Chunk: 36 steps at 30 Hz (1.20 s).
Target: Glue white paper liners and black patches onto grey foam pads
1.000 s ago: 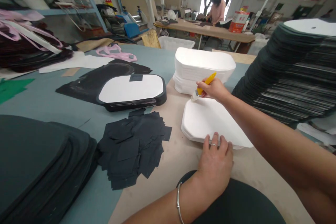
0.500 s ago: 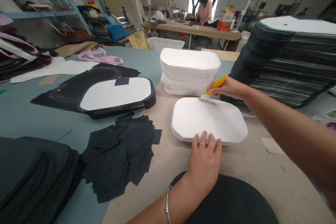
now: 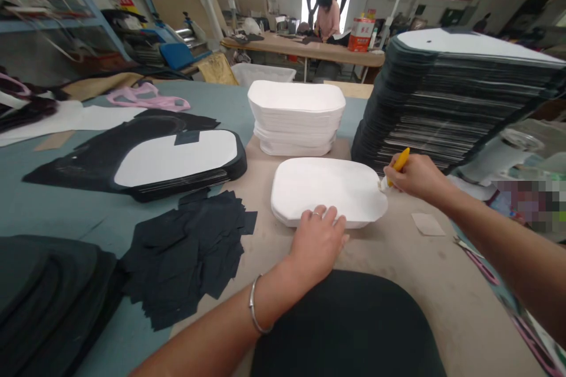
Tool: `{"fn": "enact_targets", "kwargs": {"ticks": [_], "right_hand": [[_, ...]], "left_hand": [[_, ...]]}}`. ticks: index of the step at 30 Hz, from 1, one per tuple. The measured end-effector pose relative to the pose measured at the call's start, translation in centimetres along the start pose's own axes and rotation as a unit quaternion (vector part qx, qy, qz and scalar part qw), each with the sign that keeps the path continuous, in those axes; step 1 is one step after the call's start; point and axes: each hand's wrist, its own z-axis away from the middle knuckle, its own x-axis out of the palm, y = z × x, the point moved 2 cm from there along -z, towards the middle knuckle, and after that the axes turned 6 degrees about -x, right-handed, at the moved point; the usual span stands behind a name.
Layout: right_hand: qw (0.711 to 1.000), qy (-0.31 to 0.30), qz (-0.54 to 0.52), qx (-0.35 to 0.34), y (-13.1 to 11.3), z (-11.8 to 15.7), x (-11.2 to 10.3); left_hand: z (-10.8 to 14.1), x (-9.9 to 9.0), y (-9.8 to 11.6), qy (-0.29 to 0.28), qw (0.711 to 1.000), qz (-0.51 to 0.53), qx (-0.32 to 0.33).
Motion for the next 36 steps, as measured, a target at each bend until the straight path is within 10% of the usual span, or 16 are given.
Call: {"fn": "enact_targets", "kwargs": {"ticks": [6, 9, 12, 18, 24, 31, 36], "right_hand": [[0.975, 0.005, -0.142, -0.173, -8.6, 4.1, 1.4], [0.914, -0.072, -0.325, -0.232, -13.0, 3.9, 5.0], [0.891, -0.112, -0.370, -0.239, -14.3, 3.1, 7.5], [0.904, -0.211, -0.320, -0.186, -4.7, 3.6, 3.4], [0.943, -0.190, -0.271, -0.041, 6.6, 3.4, -2.4], [0.977, 0.081, -0.198, 0.005, 4.1, -1.5, -1.2], [0.991, 0.112, -0.071, 0.019, 1.5, 0.2, 0.6]], "left_hand": [[-7.6, -5.5, -7.0, -0.176, 0.953, 0.236, -0.073], [-9.5, -6.0, -9.2, -0.273, 0.885, 0.351, -0.137], [-9.8, -5.8, -9.6, -0.268, 0.879, 0.356, -0.169], [-8.4, -5.7, -6.9, -0.210, 0.973, 0.089, 0.021], [-6.2, -4.1, -3.2, -0.153, 0.983, -0.061, 0.082], [-5.9, -2.9, -1.8, -0.115, 0.978, -0.128, 0.121], [-6.5, -2.8, -2.5, -0.114, 0.977, -0.127, 0.129]]}}
